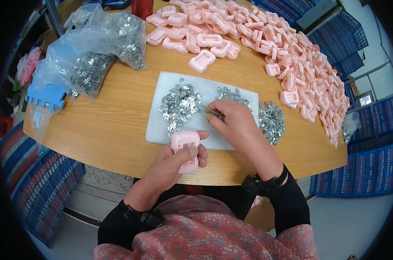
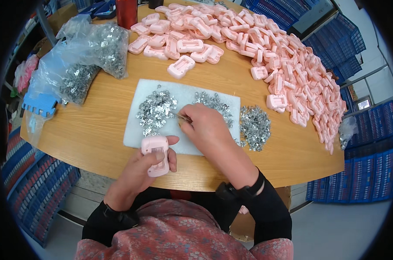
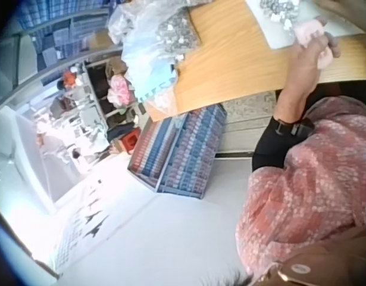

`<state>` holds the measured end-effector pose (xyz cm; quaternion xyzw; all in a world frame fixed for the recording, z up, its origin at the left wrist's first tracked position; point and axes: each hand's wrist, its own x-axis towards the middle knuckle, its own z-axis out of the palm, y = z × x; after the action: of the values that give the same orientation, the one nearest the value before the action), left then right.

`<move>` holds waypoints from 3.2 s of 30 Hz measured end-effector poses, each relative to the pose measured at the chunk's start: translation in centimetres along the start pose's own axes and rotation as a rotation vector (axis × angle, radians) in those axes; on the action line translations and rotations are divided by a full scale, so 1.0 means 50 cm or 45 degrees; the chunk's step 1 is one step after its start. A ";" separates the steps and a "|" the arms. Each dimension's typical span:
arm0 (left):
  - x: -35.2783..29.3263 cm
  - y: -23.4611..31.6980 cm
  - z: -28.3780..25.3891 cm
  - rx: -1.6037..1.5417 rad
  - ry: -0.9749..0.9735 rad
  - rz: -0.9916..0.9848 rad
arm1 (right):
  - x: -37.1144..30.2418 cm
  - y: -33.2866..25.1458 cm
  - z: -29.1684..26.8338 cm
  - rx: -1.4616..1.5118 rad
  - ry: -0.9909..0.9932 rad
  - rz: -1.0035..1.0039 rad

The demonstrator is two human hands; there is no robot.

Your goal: The person assembles small pink plastic housings by inserting metal components using a pointed tool. They repeatedly pick up a housing, insert a metal piece into a slot, and place the assembled unit aside on the table.

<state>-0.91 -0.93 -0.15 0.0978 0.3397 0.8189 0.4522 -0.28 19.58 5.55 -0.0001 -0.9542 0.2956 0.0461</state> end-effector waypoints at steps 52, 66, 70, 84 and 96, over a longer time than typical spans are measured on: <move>0.010 -0.009 -0.017 -0.247 0.009 -0.010 | -0.009 0.038 -0.010 -0.257 -0.026 0.019; 0.006 -0.010 -0.018 -0.249 0.024 -0.037 | -0.039 -0.006 -0.023 0.083 -0.105 0.023; 0.005 0.005 -0.008 -0.211 0.085 -0.072 | -0.061 -0.022 -0.019 0.197 -0.094 -0.121; 0.013 0.004 0.019 0.103 0.199 -0.016 | -0.100 -0.046 -0.020 0.450 -0.135 0.177; 0.011 -0.017 0.029 0.344 0.113 0.049 | -0.113 -0.021 -0.015 0.958 -0.332 0.487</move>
<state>0.04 0.48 0.31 0.1279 0.4645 0.7778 0.4037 5.45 18.96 6.26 -0.1226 -0.7608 0.6231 -0.1335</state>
